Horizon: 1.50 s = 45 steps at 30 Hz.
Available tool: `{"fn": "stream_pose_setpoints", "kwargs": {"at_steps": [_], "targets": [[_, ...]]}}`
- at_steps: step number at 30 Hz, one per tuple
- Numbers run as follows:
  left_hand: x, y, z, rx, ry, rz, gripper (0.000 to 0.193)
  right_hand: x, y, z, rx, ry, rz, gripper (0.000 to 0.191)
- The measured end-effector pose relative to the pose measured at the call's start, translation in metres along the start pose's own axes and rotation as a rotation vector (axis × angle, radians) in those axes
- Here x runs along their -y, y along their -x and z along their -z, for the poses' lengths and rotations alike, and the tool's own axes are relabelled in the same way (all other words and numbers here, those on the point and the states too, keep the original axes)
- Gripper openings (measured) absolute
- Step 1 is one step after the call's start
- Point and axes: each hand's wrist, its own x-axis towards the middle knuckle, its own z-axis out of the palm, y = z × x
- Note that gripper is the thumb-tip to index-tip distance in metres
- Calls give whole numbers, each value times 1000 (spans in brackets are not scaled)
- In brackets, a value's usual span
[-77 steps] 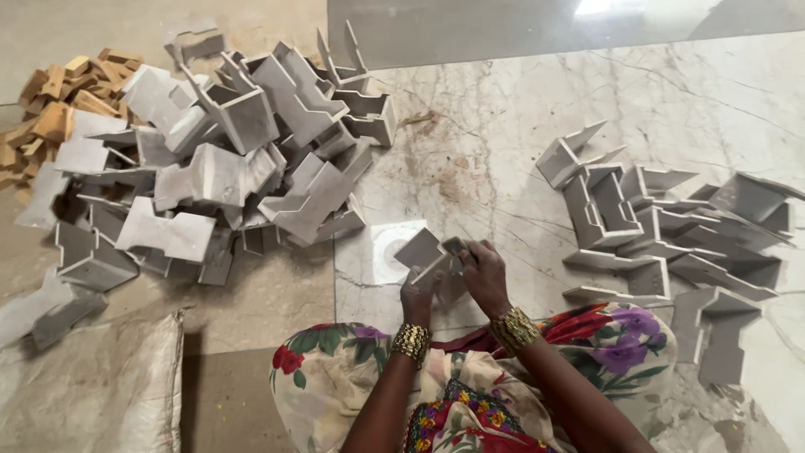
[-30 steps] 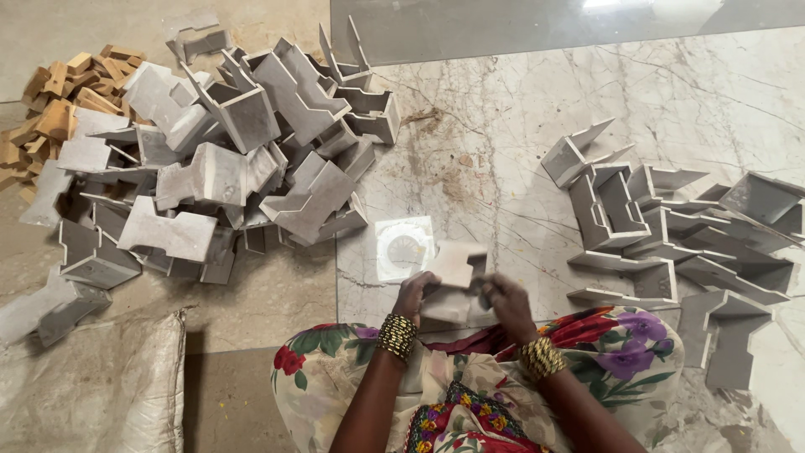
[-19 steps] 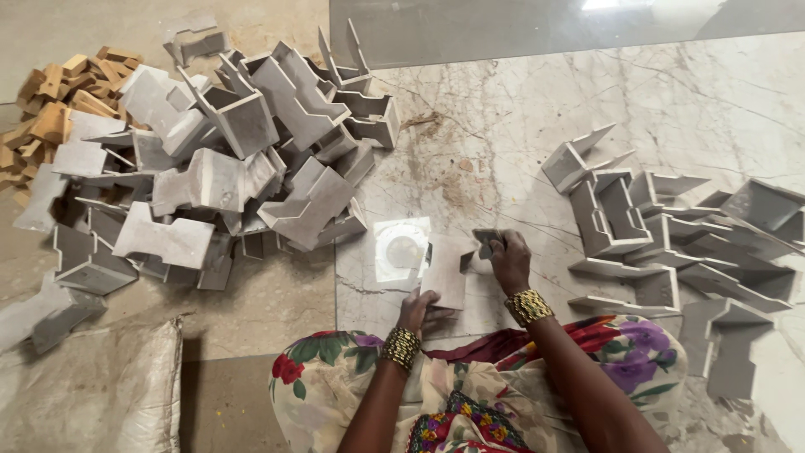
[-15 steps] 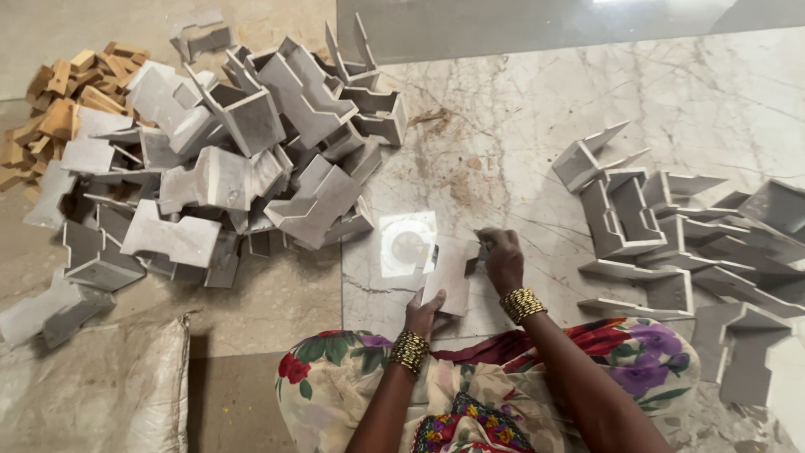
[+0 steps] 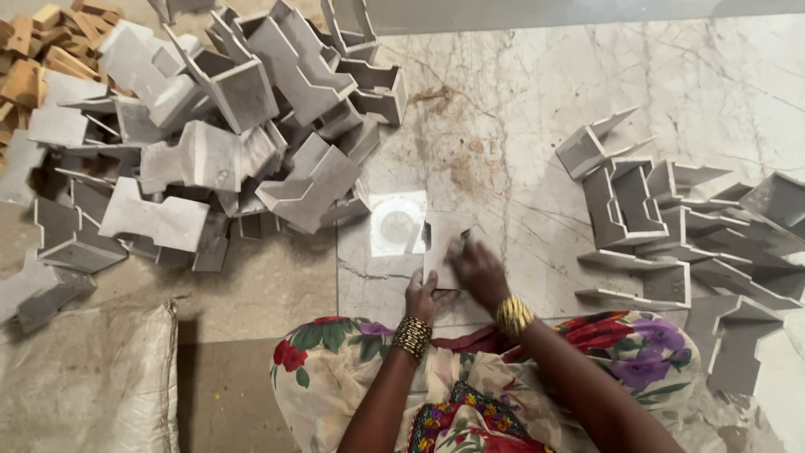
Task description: The person sits on the floor among piles of gray molded pieces and sands each piece by hand using a small abrasive pad, rubbing the edges and surfaces, then sets the piece aside and picks up the next one.
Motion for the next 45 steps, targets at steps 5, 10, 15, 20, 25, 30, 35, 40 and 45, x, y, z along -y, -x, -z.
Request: {"fn": "stream_pose_setpoints", "kwargs": {"at_steps": [5, 10, 15, 20, 25, 30, 35, 40, 45], "targets": [[-3, -17, 0, 120, -38, -67, 41, -27, -51, -6, 40, -149, -367, 15], [2, -19, 5, 120, 26, -63, 39, 10, 7, 4, -3, -294, 6, 22], [-4, -13, 0, 139, 47, -42, 40, 0, 41, 16, 125, -917, -641, 34], [-12, -9, -2, 97, 58, -97, 38, -17, 43, 5, -2, -841, -487, 37], [1, -27, 9, 167, 38, -227, 37, 12, 49, -20, 80, -173, -63, 24], [8, -26, 14, 244, 112, -133, 41, 5, 0, -24, -138, -12, 118, 32], [-1, -19, 5, 177, 49, -82, 45, -18, -59, -27, 40, -178, -278, 28], [3, -24, 7, 201, 161, -83, 42, 7, 7, -13, -171, -287, 117, 36], [10, -32, 16, 184, 50, -110, 41, 27, 56, 4, 181, -280, -57, 52]]}}
